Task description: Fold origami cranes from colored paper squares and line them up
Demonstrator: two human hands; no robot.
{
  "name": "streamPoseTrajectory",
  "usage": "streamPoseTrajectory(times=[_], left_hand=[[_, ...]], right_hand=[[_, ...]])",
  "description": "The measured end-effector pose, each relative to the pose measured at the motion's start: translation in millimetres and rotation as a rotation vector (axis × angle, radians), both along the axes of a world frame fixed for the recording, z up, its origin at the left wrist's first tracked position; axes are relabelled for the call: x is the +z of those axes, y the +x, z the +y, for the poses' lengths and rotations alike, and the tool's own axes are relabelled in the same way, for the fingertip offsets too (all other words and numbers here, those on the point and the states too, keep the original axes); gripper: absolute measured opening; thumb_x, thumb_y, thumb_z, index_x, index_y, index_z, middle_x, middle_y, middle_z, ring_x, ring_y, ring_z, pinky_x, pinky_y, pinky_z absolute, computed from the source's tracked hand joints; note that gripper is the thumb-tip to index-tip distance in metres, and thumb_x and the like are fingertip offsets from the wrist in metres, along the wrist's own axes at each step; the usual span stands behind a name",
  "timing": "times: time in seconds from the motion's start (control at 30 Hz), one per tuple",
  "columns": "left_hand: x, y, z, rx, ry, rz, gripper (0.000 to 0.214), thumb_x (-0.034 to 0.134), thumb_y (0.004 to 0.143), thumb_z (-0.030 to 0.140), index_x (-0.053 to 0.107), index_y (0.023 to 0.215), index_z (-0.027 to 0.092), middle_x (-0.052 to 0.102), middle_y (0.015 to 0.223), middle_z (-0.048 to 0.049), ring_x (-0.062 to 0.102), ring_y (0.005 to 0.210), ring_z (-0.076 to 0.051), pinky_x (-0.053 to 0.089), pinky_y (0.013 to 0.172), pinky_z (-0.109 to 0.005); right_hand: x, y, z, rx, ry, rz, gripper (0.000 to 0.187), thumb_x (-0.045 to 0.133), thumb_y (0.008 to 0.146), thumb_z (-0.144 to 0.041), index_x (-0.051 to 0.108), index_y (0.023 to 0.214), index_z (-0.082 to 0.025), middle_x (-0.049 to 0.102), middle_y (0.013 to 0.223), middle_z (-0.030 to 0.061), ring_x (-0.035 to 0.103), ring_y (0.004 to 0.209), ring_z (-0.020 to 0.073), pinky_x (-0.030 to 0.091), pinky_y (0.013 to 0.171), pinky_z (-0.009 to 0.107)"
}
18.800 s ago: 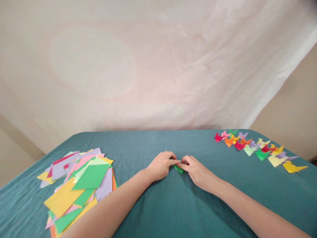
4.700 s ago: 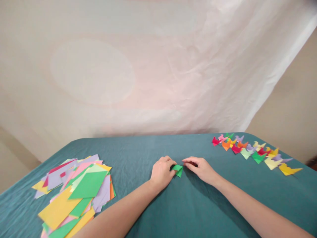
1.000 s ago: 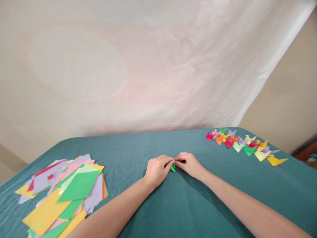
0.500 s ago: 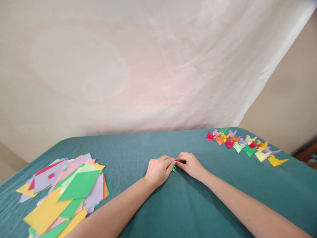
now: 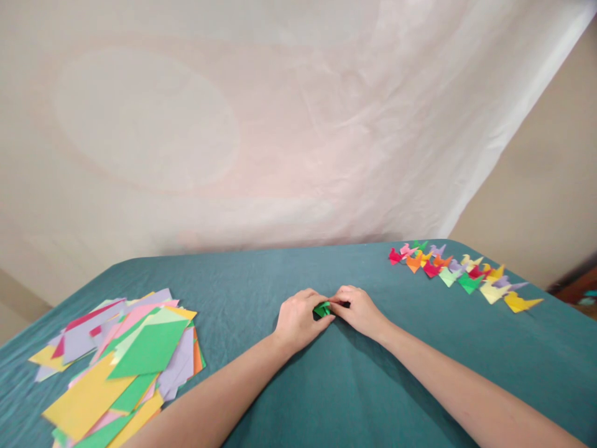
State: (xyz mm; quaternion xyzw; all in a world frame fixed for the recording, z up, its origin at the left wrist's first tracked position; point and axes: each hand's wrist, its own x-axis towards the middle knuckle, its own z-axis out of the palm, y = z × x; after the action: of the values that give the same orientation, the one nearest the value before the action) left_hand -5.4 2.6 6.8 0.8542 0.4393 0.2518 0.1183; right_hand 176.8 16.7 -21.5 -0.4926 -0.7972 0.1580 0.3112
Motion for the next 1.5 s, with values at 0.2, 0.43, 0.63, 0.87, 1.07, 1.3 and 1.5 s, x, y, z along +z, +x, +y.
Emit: streamPoseTrajectory(times=[0.2, 0.43, 0.63, 0.87, 1.07, 1.3, 1.5], left_hand=[[-3.7, 1.6, 2.1, 0.018, -0.046, -0.065, 0.022, 0.061, 0.073, 0.026, 0.065, 0.095, 0.025, 0.061, 0.091, -0.0005, 0.056, 0.088, -0.017, 0.045, 0.079, -0.026], [-5.9, 3.3, 4.6, 0.026, -0.078, -0.105, 0.021, 0.063, 0.071, 0.024, 0.066, 0.092, 0.024, 0.061, 0.087, -0.001, 0.056, 0.086, -0.017, 0.045, 0.079, -0.028], [-5.7, 3.2, 5.0, 0.019, -0.087, -0.114, 0.018, 0.063, 0.072, 0.024, 0.067, 0.09, 0.023, 0.062, 0.086, -0.0011, 0.056, 0.085, -0.018, 0.045, 0.08, -0.029], [-9.6, 2.0, 5.1, -0.003, -0.05, -0.101, 0.016, 0.063, 0.073, 0.024, 0.067, 0.089, 0.025, 0.063, 0.088, 0.0, 0.056, 0.085, -0.017, 0.044, 0.08, -0.028], [-9.0, 2.1, 4.2, 0.001, -0.037, -0.067, 0.015, 0.061, 0.074, 0.024, 0.067, 0.088, 0.025, 0.063, 0.088, 0.0007, 0.056, 0.085, -0.017, 0.044, 0.078, -0.027], [-5.5, 0.8, 0.7, -0.013, 0.021, 0.022, 0.016, 0.058, 0.078, 0.025, 0.065, 0.092, 0.025, 0.065, 0.094, 0.0015, 0.057, 0.088, -0.017, 0.043, 0.081, -0.027], [-5.7, -0.7, 0.1, -0.027, 0.049, 0.079, 0.017, 0.056, 0.08, 0.027, 0.065, 0.094, 0.025, 0.066, 0.098, 0.0013, 0.057, 0.09, -0.017, 0.044, 0.083, -0.028]], right_hand=[[-0.4, 0.6, -1.3, -0.004, 0.019, -0.014, 0.013, 0.058, 0.081, -0.026, 0.071, 0.081, -0.024, 0.064, 0.073, 0.0016, 0.056, 0.073, 0.0161, 0.04, 0.069, 0.027], [0.5, 0.0, -5.0, -0.008, 0.086, -0.05, 0.013, 0.057, 0.081, -0.025, 0.07, 0.078, -0.022, 0.062, 0.073, 0.0022, 0.055, 0.072, 0.0158, 0.04, 0.068, 0.027], [6.9, -0.6, -11.6, 0.005, 0.238, -0.173, 0.015, 0.054, 0.085, -0.025, 0.068, 0.081, -0.022, 0.06, 0.077, 0.0037, 0.052, 0.076, 0.0165, 0.038, 0.07, 0.028], [11.3, -1.5, -13.8, 0.056, 0.384, -0.314, 0.019, 0.049, 0.088, -0.023, 0.067, 0.085, -0.021, 0.059, 0.079, 0.0045, 0.05, 0.076, 0.0163, 0.033, 0.07, 0.03], [10.6, -1.5, -13.3, 0.074, 0.431, -0.377, 0.022, 0.046, 0.089, -0.021, 0.067, 0.082, -0.021, 0.058, 0.077, 0.0045, 0.049, 0.074, 0.0159, 0.03, 0.068, 0.03], [10.2, -1.0, -13.9, 0.091, 0.487, -0.433, 0.021, 0.048, 0.088, -0.021, 0.065, 0.076, -0.019, 0.056, 0.074, 0.0038, 0.046, 0.071, 0.0152, 0.028, 0.067, 0.03], [8.6, 0.5, -12.9, 0.098, 0.572, -0.489, 0.022, 0.049, 0.086, -0.019, 0.061, 0.069, -0.017, 0.054, 0.072, 0.0035, 0.042, 0.069, 0.0152, 0.028, 0.065, 0.03]])
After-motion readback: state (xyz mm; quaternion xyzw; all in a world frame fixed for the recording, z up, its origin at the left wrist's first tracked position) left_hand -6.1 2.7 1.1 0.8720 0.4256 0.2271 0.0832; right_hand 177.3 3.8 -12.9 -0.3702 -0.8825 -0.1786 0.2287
